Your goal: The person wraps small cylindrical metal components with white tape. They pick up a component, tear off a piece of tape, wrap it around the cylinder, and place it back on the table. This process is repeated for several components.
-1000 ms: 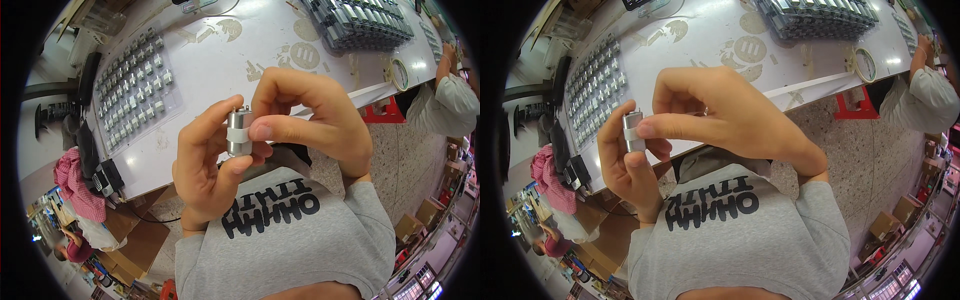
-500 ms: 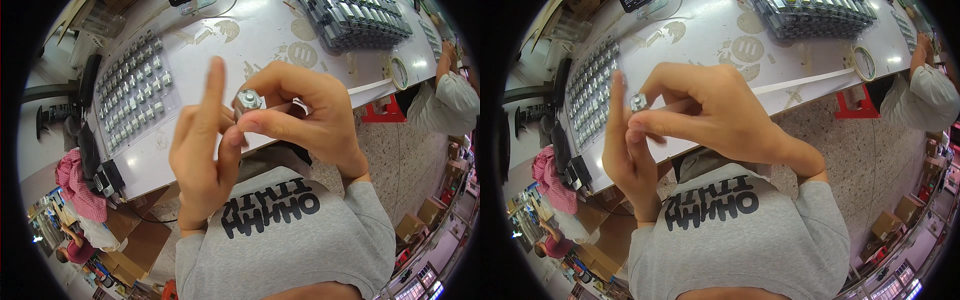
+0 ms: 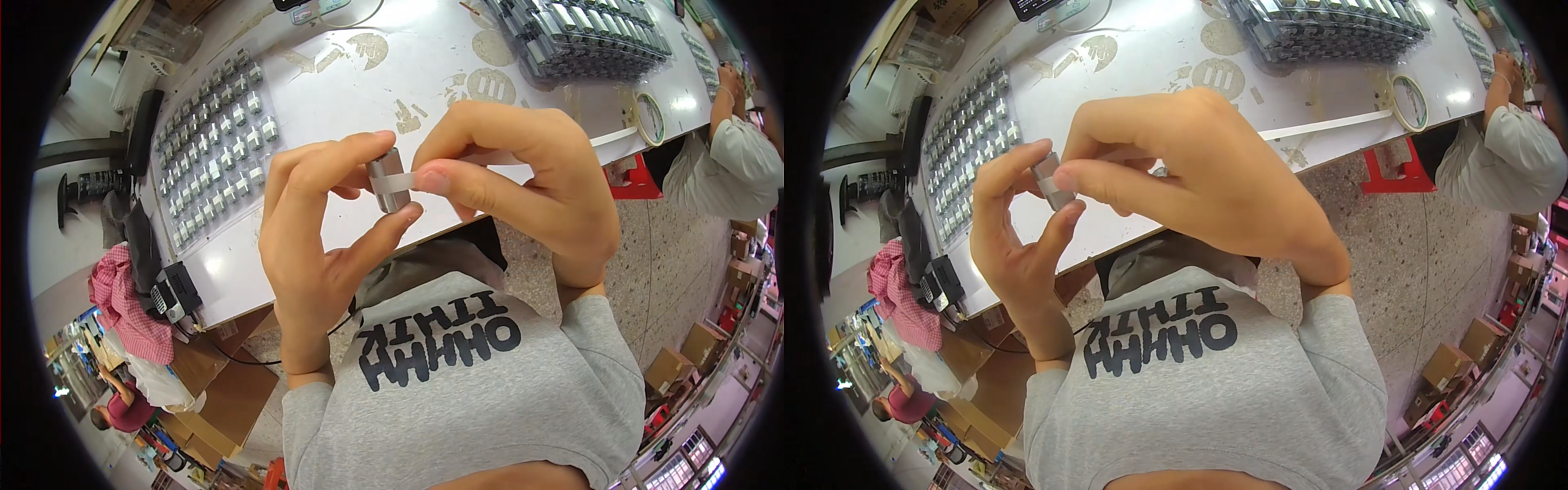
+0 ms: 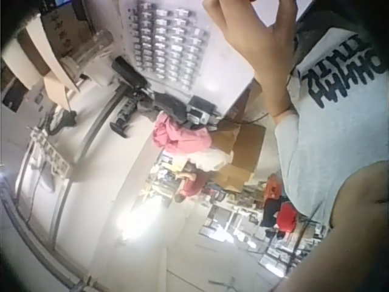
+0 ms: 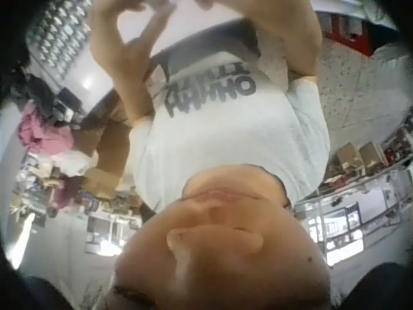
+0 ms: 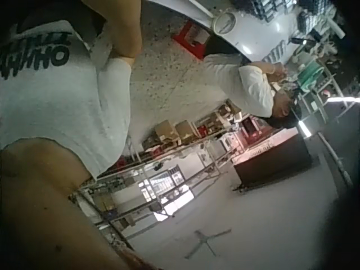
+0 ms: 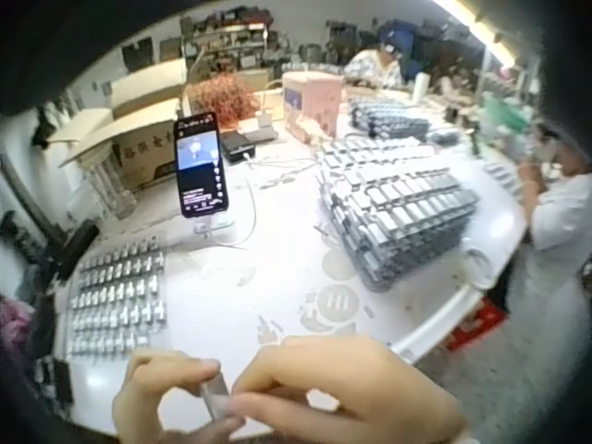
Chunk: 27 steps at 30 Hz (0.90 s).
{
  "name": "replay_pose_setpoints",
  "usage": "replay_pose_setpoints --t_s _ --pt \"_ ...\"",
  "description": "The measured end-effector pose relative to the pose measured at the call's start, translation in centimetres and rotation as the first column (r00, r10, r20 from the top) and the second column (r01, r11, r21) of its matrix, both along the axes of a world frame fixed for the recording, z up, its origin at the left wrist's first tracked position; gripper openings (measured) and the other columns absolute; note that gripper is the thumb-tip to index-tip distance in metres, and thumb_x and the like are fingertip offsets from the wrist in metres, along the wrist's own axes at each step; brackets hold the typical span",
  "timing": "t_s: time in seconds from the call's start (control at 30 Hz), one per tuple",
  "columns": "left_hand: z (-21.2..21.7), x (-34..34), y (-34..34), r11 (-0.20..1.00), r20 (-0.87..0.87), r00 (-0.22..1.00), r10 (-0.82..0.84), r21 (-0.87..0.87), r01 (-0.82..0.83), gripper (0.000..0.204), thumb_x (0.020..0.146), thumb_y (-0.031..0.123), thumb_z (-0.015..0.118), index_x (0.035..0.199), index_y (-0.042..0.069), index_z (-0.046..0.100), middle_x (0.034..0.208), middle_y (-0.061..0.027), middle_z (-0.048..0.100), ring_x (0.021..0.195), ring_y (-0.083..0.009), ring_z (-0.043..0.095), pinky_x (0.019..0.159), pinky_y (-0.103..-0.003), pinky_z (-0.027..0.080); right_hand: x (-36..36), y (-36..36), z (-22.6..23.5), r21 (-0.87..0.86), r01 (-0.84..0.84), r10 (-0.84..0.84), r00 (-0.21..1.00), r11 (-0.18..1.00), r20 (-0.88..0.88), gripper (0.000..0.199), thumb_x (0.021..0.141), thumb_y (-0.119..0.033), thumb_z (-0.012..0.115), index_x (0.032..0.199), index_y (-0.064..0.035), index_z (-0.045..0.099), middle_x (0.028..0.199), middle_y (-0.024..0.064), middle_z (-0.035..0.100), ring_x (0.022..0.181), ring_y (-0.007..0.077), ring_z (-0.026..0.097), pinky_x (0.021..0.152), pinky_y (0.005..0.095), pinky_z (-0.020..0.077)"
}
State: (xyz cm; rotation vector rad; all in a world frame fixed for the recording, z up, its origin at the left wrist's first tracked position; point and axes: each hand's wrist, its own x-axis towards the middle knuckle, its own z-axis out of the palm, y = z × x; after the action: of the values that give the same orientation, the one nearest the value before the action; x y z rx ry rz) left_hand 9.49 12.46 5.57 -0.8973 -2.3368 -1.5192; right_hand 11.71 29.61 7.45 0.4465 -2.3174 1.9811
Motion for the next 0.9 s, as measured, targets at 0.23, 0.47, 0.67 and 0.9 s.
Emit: replay_pose_setpoints --t_s 0.23,0.47,0.67,0.9 --pt "-0.3 0.0 -0.1 0.995 0.001 0.999 -0.045 0.094 0.045 0.044 0.058 0.007 0.074 0.099 0.006 0.057 0.09 -0.0055 0.058 0.072 -0.0125 0.052 0.059 -0.023 0.04 -0.1 0.4 0.5 -0.035 -0.068 0.071 0.994 0.997 0.086 0.008 0.077 -0.006 0.06 0.073 0.0013 0.057 0.06 0.0007 0.051 0.05 0.0045 0.043 0.045 0.0175 0.0315" --pt "-1.3 -0.1 0.0 0.987 -0.048 0.997 -0.066 0.146 0.072 0.048 0.06 0.011 0.074 0.102 0.004 0.054 0.093 -0.006 0.057 0.072 -0.0123 0.05 0.058 -0.022 0.037 -0.1 0.3 0.3 -0.083 -0.047 0.06 0.983 0.995 0.171 0.009 0.077 -0.006 0.06 0.072 0.0007 0.057 0.06 -0.0013 0.049 0.053 0.0029 0.042 0.046 0.0171 0.0307" --pt "-1.5 -0.1 0.1 0.975 -0.07 0.994 -0.078 0.203 0.09 0.051 0.06 0.015 0.075 0.104 0.003 0.052 0.093 -0.007 0.056 0.072 -0.012 0.048 0.057 -0.023 0.037 -0.1 0.4 0.8 -0.081 -0.067 0.079 0.984 0.994 0.162 0.009 0.076 -0.007 0.061 0.072 0.0006 0.057 0.06 -0.0023 0.049 0.054 0.0026 0.042 0.047 0.0172 0.0297" --pt "-1.3 0.3 0.1 0.95 -0.009 0.992 -0.126 0.287 0.123 0.052 0.061 0.018 0.076 0.104 0.002 0.051 0.089 -0.0061 0.052 0.074 -0.0122 0.046 0.057 -0.021 0.035 -0.1 0.5 0.6 -0.052 -0.086 0.095 0.974 0.995 0.208 0.011 0.076 -0.009 0.062 0.077 0.0005 0.057 0.063 -0.0018 0.051 0.058 0.0028 0.043 0.05 0.0177 0.0317"
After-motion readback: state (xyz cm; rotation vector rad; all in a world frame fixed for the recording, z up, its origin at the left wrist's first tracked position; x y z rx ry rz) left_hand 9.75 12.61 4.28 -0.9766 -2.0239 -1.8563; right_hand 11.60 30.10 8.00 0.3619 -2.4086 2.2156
